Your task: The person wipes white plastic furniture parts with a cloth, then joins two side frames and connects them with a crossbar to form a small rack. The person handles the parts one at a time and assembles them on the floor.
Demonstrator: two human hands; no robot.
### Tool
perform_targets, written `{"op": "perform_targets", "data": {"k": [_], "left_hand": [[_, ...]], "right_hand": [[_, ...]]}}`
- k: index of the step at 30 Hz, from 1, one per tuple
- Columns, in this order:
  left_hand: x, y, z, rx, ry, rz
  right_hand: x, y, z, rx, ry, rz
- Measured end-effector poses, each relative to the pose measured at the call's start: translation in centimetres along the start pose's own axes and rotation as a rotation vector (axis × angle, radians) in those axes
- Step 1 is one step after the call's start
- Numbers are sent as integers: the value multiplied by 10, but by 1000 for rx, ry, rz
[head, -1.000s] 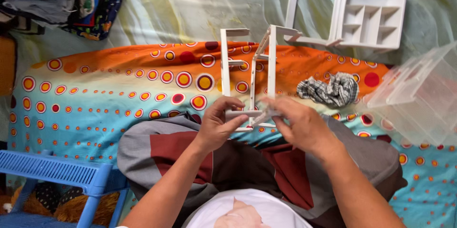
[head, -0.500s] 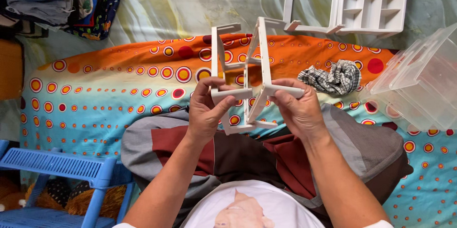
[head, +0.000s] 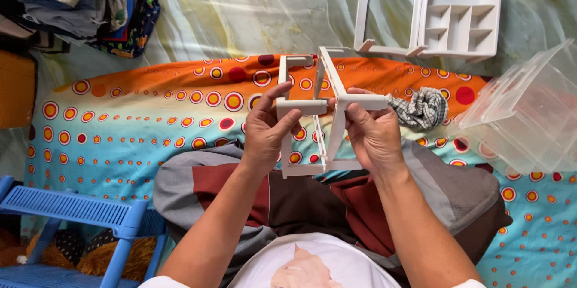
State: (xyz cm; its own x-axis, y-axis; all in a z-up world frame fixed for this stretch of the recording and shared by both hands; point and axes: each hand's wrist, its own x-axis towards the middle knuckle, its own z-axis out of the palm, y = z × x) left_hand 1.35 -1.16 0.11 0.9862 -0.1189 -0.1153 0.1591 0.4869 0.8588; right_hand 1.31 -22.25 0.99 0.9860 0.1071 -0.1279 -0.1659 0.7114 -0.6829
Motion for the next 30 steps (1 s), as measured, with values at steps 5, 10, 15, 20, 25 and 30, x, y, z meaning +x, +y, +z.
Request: {"op": "perform_targets", "data": {"k": [5, 10, 15, 20, 25, 30], "left_hand": [[13, -1, 5, -6, 3, -24], [18, 2, 6, -43, -19, -25], [14, 4, 9, -8, 25, 1], [11, 1, 8, -13, 80, 36], [9, -3, 5, -41, 78, 63], [7, -15, -6, -57, -43, 116]], "right_hand": [[8, 7, -2, -84, 49, -29], [11, 11, -3, -76, 60, 8], [9, 10, 0, -100, 70, -3], [5, 12, 6, -98, 58, -20], [3, 17, 3, -120, 53, -31], [6, 25, -10, -102, 23, -62]]}}
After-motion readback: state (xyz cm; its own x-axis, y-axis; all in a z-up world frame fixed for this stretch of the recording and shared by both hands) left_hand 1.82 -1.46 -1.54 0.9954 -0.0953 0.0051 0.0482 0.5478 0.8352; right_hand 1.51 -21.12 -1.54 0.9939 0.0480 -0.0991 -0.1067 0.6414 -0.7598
